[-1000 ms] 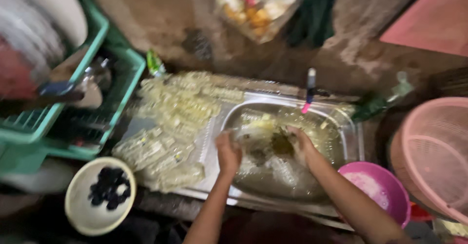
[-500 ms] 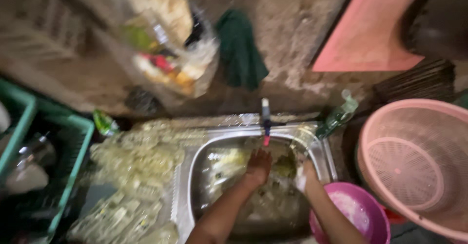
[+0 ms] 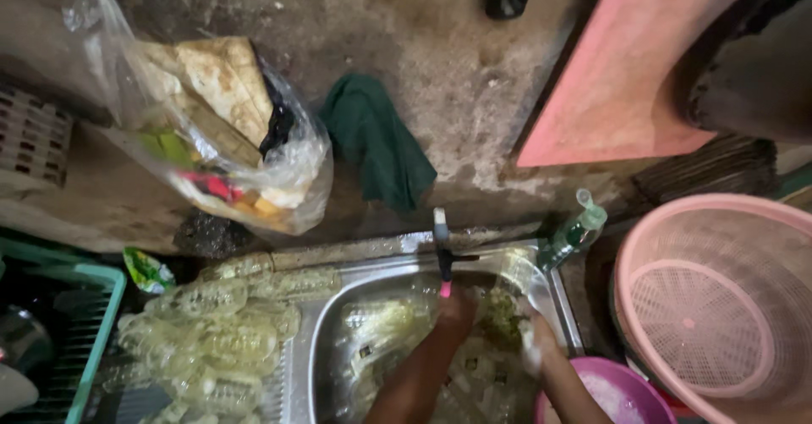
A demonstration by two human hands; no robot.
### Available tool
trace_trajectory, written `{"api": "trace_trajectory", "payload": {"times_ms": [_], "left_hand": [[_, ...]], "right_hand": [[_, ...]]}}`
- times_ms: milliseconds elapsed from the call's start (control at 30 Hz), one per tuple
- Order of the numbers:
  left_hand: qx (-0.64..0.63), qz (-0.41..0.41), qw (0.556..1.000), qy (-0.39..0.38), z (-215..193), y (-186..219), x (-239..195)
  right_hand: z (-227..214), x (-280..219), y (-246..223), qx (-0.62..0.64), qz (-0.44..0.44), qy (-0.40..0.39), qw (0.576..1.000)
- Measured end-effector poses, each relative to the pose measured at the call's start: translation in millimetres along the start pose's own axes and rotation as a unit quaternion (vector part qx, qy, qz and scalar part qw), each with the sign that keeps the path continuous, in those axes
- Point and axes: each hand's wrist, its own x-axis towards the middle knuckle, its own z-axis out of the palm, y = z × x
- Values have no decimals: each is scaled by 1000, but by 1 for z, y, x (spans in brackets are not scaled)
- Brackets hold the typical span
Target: The person washes multiple plastic bottles in a sink using a soapy sponge, rinses them under running water, and places them on the sink ledge. They also briefly handle a bowl of dark round objects, rinsing them under the tap.
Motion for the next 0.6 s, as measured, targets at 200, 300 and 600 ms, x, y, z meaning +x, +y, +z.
{"api": "trace_trajectory", "payload": {"times_ms": [200,300,600], "left_hand": [[-360,-113,906,-194,27,-24,-71],[-669,-170,677,-256,42,-54,-135],[-924,-9,370,90,-63,-44,-264]], "right_hand": [[26,-30,4,-21,-27,-5,999],[46,-62,7,-86,-58,-32,994],[155,-176,89,-345,-375,-177,842]]}}
